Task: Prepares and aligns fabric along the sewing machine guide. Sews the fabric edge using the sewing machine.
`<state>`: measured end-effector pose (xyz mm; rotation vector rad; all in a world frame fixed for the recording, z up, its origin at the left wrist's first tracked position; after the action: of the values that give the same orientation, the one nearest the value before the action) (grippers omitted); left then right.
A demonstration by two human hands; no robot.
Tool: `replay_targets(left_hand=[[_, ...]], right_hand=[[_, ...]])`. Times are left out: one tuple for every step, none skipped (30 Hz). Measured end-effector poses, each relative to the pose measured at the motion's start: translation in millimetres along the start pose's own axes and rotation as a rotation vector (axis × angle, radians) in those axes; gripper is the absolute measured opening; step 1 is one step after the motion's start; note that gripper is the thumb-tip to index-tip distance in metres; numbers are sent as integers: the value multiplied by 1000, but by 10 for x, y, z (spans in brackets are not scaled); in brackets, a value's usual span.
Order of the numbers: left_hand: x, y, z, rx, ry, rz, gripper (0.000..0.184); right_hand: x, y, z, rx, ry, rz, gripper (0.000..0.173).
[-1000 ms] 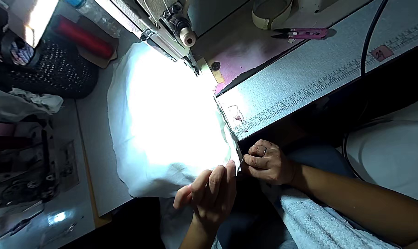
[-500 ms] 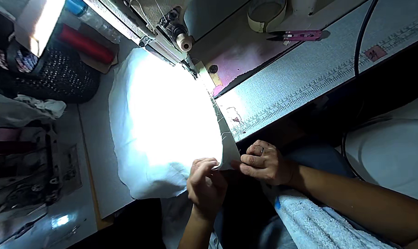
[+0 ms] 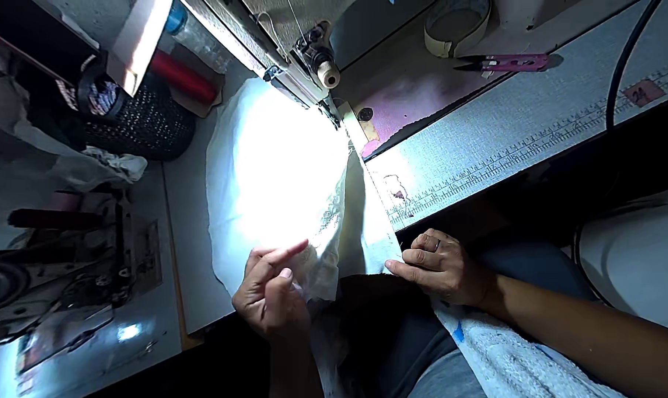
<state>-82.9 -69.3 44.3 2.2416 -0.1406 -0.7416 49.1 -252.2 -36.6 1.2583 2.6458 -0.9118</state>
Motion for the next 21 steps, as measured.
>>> replay_targets(left_hand=[[23,80,12,38,-3,-67,19],[37,174,34,71,34,-161,16],[43,268,57,98,95,-262,15],[52,355,86,130,140,-350,15],[60,427,114,148,166,-418,21],[65,480,133,136,182,-474,33],[55,519,144,104,201,-494,44],[34,553,154,72,226,-504,48],[4,588,166,50,253,-516,44],[-25,622,180,37,271,-529,36],[-46,659,191,36,280,-549,28],[-56,697,200,52,285,-578,22],[-55,737,208,82,286,-614,19],[-44,776,218,120,285,-663,19],[-27,811,227,160,288,-710,19],[0,849,228,207,297,-737,19],[33,885,227,253,301,-760,20],[76,914,225,300,292,-764,19],[137,934,222,343,261,-753,18],[215,945,222,382,213,-729,17],[293,943,232,414,158,-689,15]], right_hand=[[-1,-2,0,1,2,1,19],[2,-4,-2,2,0,4,18],[7,-7,-4,1,0,4,19],[11,-10,-4,0,-1,4,19],[12,-12,-2,1,0,7,19],[9,-13,-1,0,1,6,19],[5,-12,2,1,1,7,19],[0,-12,7,3,0,9,19],[-6,-10,12,5,0,14,19],[-8,-7,14,7,0,19,19],[-7,-6,13,8,0,19,19],[-3,-6,12,9,2,17,19],[3,-7,12,10,3,17,19],[8,-10,11,9,6,15,19],[10,-15,7,8,9,16,20],[10,-20,1,5,13,16,20],[7,-23,-5,3,13,18,20],[4,-25,-6,2,12,19,20],[0,-27,-5,0,12,19,19],[-3,-29,-4,-4,13,21,19],[-5,-32,-6,-8,14,23,19]])
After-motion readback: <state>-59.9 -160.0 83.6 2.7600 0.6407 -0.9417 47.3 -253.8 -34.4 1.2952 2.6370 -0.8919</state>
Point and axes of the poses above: each hand's wrist, its own z-axis away from the middle knuckle, its own x-axis out of the palm, y = z × x, the point moved 10 cm from there along -z, towards the middle knuckle, and after that the axes turned 10 degrees about -z, right-handed, at the moved point
